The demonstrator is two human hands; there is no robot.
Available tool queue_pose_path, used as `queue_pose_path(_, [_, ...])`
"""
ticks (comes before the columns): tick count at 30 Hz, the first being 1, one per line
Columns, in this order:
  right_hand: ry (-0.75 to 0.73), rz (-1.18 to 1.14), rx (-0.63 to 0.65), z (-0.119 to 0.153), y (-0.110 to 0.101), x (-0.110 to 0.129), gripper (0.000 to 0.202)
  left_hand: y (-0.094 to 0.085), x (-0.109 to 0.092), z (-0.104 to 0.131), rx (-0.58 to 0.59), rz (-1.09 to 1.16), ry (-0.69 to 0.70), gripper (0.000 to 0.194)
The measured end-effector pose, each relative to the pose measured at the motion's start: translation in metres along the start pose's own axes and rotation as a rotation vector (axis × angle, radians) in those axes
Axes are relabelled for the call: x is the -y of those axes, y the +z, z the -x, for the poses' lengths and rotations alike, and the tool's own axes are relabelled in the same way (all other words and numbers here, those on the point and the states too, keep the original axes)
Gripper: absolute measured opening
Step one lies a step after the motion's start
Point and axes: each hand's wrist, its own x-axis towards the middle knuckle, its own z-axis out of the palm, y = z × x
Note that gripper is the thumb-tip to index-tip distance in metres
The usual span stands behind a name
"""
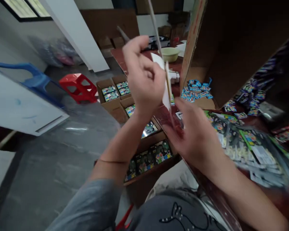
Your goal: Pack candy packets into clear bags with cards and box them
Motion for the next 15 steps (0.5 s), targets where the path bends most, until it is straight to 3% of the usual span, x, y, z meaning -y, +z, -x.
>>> queue_pose_path(3, [0.152,0.166,0.011,-0.004,0.016,0.008,0.042,0.018,-0.058,0.028,0.121,0.131,-0.098,0.036])
queue_pose_path(5, [0.238,0.211,-0.056,0.006,0.004,-0.005,0.040,0.020,-0.090,0.036,0.278,0.221,-0.118,0.037])
queue_pose_path(8, [0.219,0.195,-0.182,0.038,-0.055,-0.032,0.038,0.008,-0.116,0.029,0.427,0.264,-0.042,0.050])
queue_pose_path(10, [0.203,0.150,-0.221,0.069,-0.110,-0.042,0.031,-0.001,-0.113,0.020,0.407,0.179,-0.012,0.066])
queue_pose_path(11, [0.209,0.116,-0.232,0.087,-0.138,-0.043,0.029,-0.003,-0.107,0.018,0.412,0.132,-0.018,0.083])
queue_pose_path(12, [0.227,0.080,-0.244,0.105,-0.164,-0.041,0.029,-0.003,-0.100,0.019,0.501,0.115,-0.070,0.097])
queue_pose_path(13, [0.249,0.063,-0.265,0.122,-0.186,-0.037,0.032,0.002,-0.093,0.026,0.657,0.141,-0.157,0.100])
queue_pose_path(15, [0.301,0.188,-0.325,0.153,-0.214,-0.026,0.037,0.020,-0.090,0.056,1.024,0.277,-0.366,0.081])
